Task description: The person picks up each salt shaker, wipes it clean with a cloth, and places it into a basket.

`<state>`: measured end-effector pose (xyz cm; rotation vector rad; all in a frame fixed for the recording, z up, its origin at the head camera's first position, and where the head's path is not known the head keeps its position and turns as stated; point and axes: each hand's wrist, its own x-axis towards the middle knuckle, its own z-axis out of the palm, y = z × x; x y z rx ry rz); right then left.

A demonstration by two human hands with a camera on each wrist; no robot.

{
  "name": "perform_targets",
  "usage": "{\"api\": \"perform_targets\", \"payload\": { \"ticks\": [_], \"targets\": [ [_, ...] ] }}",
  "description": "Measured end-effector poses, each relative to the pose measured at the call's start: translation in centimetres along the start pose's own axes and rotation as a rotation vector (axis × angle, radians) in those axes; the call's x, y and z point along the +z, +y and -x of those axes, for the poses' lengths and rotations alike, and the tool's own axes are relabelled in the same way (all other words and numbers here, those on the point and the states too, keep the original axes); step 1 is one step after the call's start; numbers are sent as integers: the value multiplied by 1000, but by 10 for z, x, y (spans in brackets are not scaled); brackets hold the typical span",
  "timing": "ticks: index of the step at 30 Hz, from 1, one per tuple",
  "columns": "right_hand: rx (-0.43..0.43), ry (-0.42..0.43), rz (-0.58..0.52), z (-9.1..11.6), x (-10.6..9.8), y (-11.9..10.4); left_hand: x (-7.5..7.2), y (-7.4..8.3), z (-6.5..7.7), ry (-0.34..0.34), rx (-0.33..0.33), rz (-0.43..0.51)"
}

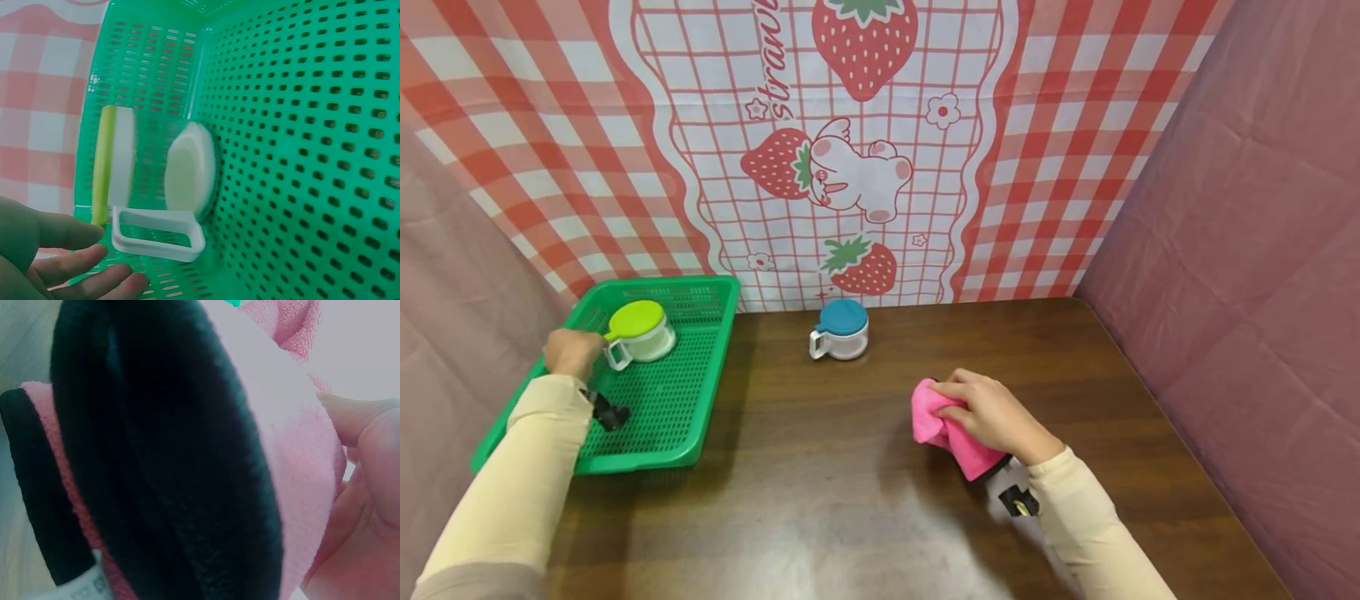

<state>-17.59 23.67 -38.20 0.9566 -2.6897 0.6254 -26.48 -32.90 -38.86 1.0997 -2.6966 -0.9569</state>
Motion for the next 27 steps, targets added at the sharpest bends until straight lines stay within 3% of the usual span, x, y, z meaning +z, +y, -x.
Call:
{"api": "perform_targets", "payload": {
  "ticks": [12,27],
  "targets": [
    [-2,-10,-8,-2,1,-2,-11,7,1,-11,48,65],
    [-10,-13,-8,-2,0,-3,-12,32,12,-63,99,106]
  ]
}}
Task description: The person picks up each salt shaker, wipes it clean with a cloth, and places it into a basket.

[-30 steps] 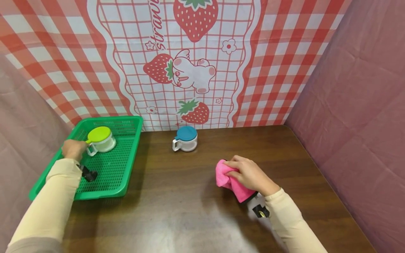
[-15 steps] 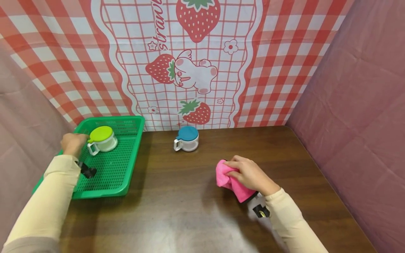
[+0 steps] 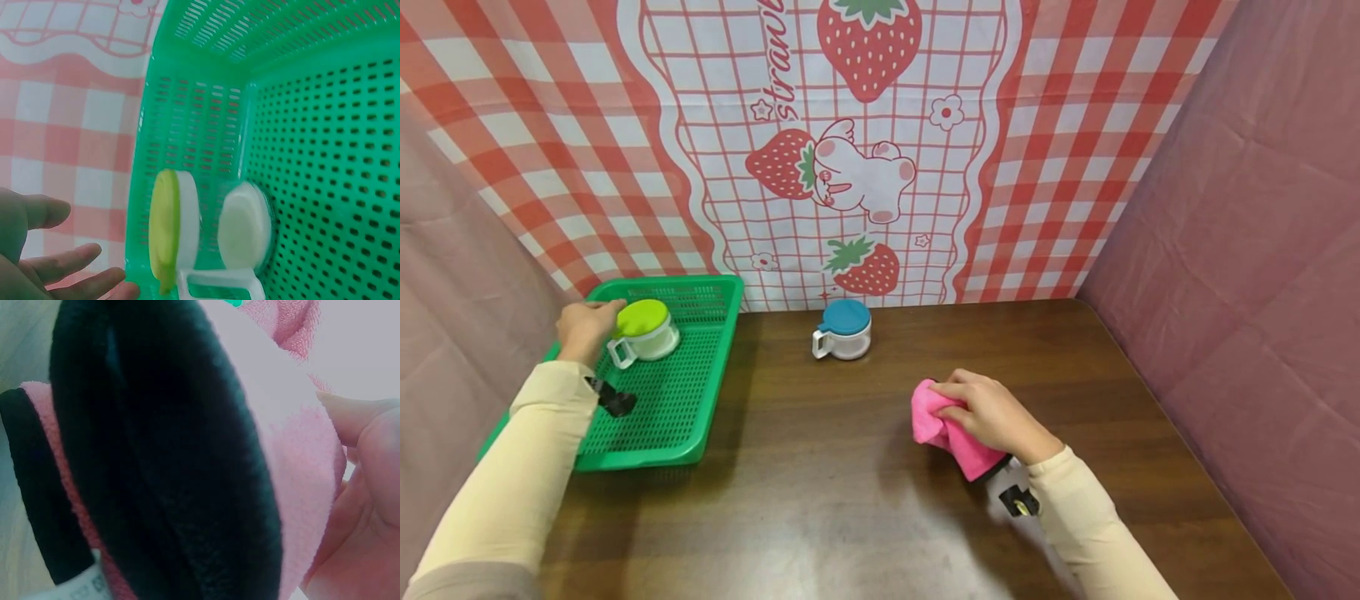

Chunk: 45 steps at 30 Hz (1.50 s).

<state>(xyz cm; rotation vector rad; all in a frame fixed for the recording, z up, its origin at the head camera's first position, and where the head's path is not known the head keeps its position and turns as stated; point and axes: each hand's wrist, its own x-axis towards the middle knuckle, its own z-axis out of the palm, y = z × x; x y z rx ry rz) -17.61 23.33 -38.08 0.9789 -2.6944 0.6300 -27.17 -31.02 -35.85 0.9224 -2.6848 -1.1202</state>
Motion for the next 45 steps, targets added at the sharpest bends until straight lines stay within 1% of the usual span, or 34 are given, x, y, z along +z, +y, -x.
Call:
{"api": "perform_targets", "payload": {
  "ticks": [8,15,18,23,30,34,45],
  "targets": [
    [4,0,3,1,0,0,6,14,4,-24,21,50],
    [22,-4,-5,2,0,-1,15,23,14,-37,47,118],
    [22,-2,-6,3,-1,-1,19,28,18,-53,68,145],
    [19,3,-7,3,-2,-1,23,39,27,-57,113,180],
    [27,-4,-9,3,-3,-1,28,52,39,-46,164,191],
    [31,-6,-14,3,-2,-1,31,57,45,-50,190,217],
    [11,7,-22,3,-1,1,41,72,62,-104,272,263]
  ]
}}
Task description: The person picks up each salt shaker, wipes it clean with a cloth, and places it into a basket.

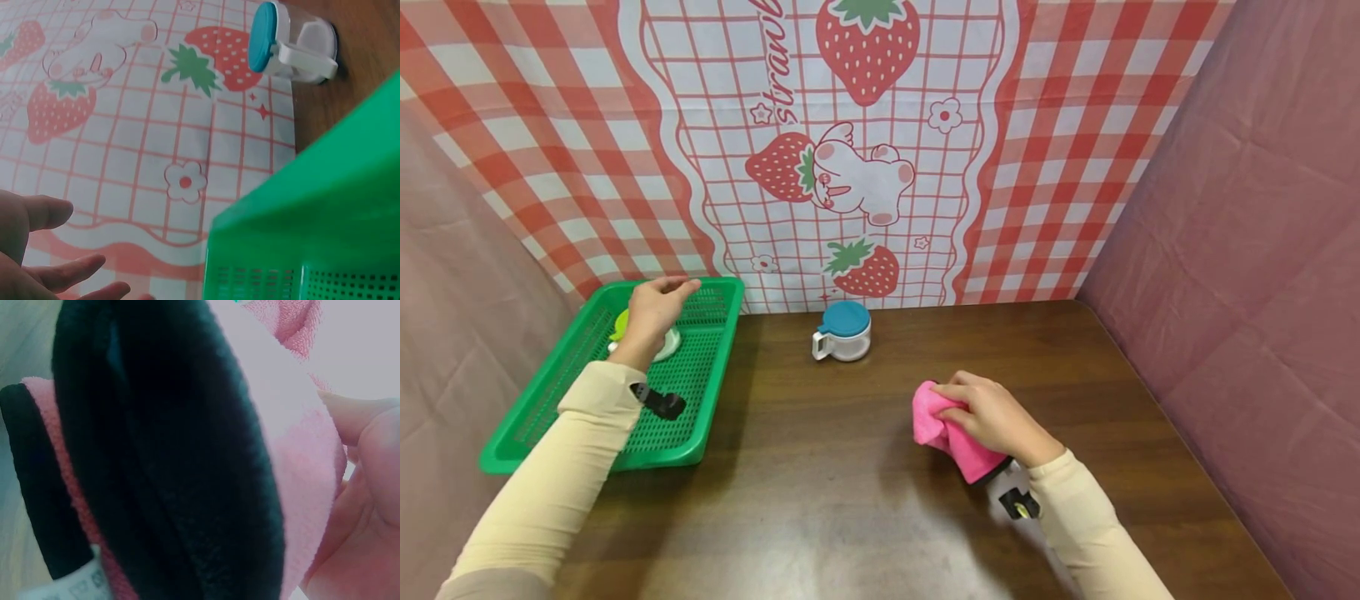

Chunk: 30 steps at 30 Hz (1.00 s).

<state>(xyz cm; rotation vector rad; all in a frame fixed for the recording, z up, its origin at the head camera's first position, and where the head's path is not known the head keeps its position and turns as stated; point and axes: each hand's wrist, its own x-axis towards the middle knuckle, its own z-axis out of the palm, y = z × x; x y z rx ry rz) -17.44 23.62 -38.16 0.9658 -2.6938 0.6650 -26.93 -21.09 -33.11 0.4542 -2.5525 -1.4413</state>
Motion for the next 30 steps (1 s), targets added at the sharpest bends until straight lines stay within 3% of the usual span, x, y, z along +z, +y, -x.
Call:
{"api": "perform_targets", "payload": {
  "ticks": [8,17,30],
  "targets": [
    [8,-2,2,0,1,0,14,6,4,-28,43,18],
    [-6,6,2,-2,0,-1,34,11,6,-61,38,-14],
    [6,-18,3,-6,-2,-2,61,15,10,-125,39,49]
  ]
}}
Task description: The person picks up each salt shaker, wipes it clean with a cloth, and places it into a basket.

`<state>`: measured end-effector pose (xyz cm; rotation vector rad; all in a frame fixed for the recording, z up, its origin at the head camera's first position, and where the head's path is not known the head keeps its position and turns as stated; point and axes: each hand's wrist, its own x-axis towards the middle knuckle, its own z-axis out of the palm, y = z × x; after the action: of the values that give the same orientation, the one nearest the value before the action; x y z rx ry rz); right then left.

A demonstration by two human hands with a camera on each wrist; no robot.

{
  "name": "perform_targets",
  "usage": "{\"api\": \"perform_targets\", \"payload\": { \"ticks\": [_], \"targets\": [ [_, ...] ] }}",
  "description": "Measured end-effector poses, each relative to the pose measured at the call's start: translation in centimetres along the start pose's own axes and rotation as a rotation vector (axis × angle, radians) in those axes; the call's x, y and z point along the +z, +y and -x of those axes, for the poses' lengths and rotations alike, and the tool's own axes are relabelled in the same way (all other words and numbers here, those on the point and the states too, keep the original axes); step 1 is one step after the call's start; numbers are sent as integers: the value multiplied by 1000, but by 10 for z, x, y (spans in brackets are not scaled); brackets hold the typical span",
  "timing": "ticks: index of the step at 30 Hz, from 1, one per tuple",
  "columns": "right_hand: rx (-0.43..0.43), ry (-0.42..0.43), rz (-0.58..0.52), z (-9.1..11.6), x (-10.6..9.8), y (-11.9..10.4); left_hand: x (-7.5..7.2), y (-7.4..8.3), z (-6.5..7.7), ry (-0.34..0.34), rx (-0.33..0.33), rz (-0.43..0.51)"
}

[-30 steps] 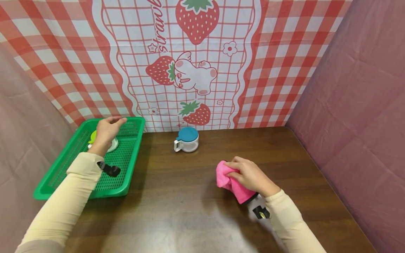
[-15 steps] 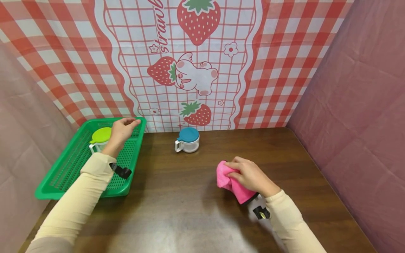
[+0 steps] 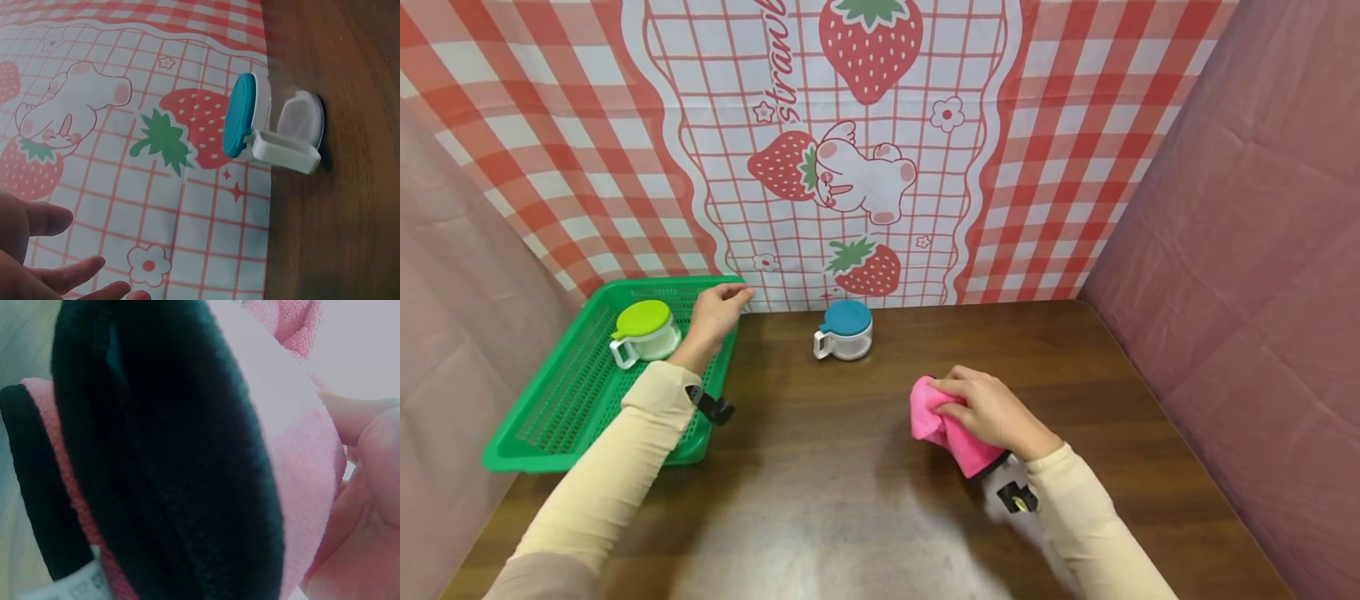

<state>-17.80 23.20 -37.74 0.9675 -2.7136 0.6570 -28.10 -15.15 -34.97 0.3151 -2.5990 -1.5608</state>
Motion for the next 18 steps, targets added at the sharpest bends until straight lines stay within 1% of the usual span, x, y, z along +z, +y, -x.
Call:
{"api": "perform_targets", "payload": {
  "ticks": [3,7,11,18],
  "targets": [
    [-1,-4,0,0,0,0,5,1,-1,9,7,12],
    [-1,-4,2,0,-1,0,13,3,-1,23,1,17],
    [-2,2,1,1,-2,1,19,5,-2,18,-5,27],
    [12,-2,-10,2,-3,0,30,1,-1,17,-16,37]
  ]
}}
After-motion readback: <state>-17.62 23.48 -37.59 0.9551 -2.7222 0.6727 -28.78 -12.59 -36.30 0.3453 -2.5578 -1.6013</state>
